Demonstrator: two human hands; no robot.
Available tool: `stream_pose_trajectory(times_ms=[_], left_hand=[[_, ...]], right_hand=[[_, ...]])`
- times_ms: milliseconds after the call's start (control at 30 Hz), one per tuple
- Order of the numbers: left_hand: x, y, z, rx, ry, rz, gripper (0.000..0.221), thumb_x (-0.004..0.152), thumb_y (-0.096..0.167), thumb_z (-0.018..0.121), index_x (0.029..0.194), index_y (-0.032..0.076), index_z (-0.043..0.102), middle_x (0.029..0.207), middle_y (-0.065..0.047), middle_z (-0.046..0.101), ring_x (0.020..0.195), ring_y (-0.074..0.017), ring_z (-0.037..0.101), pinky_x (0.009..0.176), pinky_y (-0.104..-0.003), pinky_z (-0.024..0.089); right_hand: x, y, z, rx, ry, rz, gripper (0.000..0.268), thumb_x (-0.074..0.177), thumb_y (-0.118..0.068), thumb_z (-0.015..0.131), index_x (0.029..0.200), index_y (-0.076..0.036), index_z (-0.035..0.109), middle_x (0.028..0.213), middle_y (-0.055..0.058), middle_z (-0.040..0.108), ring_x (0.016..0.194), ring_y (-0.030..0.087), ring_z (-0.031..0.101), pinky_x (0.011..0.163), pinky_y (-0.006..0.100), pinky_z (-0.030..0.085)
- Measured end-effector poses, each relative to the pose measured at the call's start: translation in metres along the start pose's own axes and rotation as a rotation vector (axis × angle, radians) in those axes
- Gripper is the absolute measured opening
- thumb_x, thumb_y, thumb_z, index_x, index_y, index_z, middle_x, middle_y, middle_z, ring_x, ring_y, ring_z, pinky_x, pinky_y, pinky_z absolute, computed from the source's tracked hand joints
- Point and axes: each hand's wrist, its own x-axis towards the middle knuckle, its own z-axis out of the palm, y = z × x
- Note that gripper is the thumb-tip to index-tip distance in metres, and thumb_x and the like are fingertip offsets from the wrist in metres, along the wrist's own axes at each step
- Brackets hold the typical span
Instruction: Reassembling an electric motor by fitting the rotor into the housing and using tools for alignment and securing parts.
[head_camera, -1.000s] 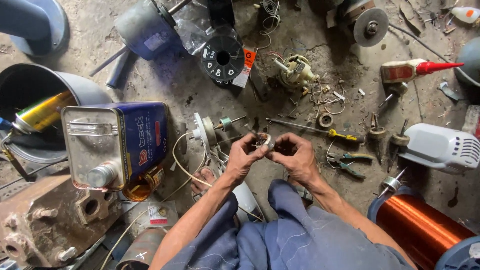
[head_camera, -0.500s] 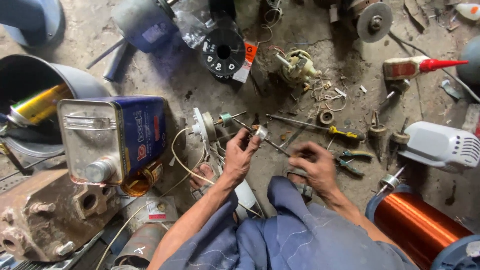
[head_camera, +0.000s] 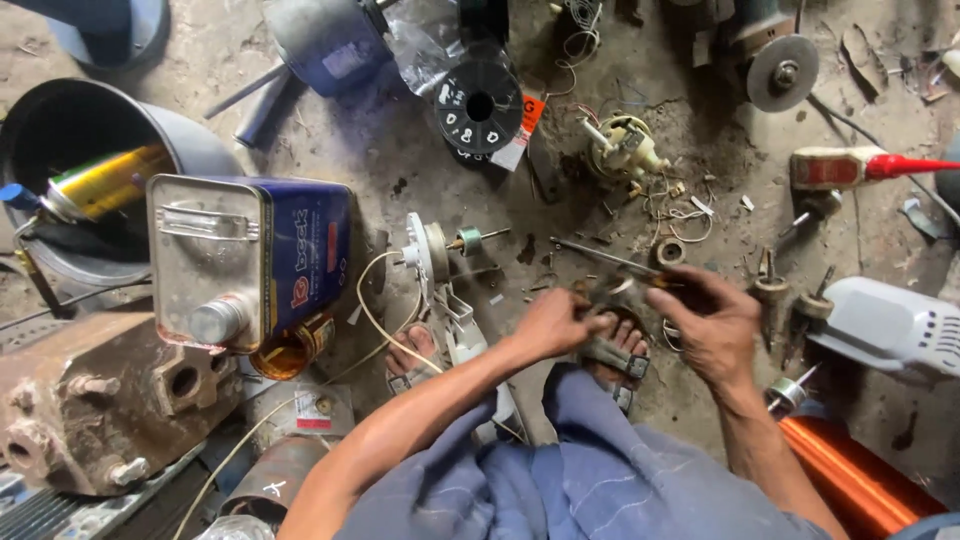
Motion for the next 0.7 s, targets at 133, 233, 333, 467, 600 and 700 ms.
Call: stream_pose_trajectory(times_ms=[133,233,333,467,600,700], left_hand=[[-0.022,0.021,-0.084,0.932,0.553,0.562,0.035,0.078,0.036,0.076,0.104,0.012,0.074,0.106,-0.015,0.068,0.104,-0.0374,0.064,0.092,-0.058,0.051],[0.016,-0.013,-0.121,1.304,0.629,0.396,0.057,0.066,0.043,0.088,0.114,0.017,0.074,0.118,-0.008,0.068,0.116,-0.0343,0.059,0.103,-0.066,0.041],[0.048,-0.032,-0.14,1.388,0.481,0.225,0.052,0.071,0.042,0.084,0.114,0.014,0.075,0.11,-0.009,0.071,0.109,-0.0336,0.064,0.104,-0.07,0.036],[0.05,-0.044,-0.144,1.298,0.388,0.186,0.018,0.086,0.022,0.066,0.094,0.013,0.078,0.085,-0.008,0.076,0.088,-0.0323,0.073,0.096,-0.07,0.039],[0.036,-0.05,-0.156,1.204,0.383,0.272,0.017,0.091,0.026,0.062,0.097,0.018,0.075,0.088,-0.004,0.075,0.086,-0.0271,0.074,0.096,-0.065,0.04],[0.03,-0.051,-0.164,1.206,0.372,0.282,0.015,0.092,0.029,0.068,0.101,0.021,0.076,0.09,-0.001,0.074,0.089,-0.0224,0.073,0.101,-0.067,0.038]], right_hand=[[0.027,0.009,0.043,-0.04,-0.159,0.016,0.036,0.076,-0.012,0.093,0.108,-0.005,0.079,0.1,0.019,0.076,0.096,0.025,0.072,0.086,0.038,0.058],[0.043,0.035,0.079,-0.015,-0.273,0.038,0.037,0.075,-0.015,0.093,0.108,-0.005,0.078,0.1,0.019,0.076,0.096,0.026,0.072,0.088,0.038,0.059],[0.066,0.034,0.114,0.109,-0.384,0.046,0.042,0.075,-0.012,0.092,0.113,-0.002,0.076,0.101,0.02,0.076,0.096,0.023,0.071,0.089,0.04,0.059],[0.074,0.041,0.143,0.172,-0.437,0.071,0.044,0.075,-0.007,0.091,0.113,0.006,0.073,0.099,0.028,0.074,0.094,0.03,0.073,0.087,0.046,0.059],[0.079,0.061,0.159,0.119,-0.505,0.04,0.036,0.08,-0.008,0.088,0.112,0.004,0.075,0.098,0.025,0.075,0.096,0.03,0.073,0.083,0.045,0.06],[0.081,0.051,0.169,0.108,-0.547,0.015,0.034,0.081,-0.009,0.087,0.111,0.004,0.076,0.096,0.026,0.075,0.096,0.032,0.073,0.081,0.047,0.06]])
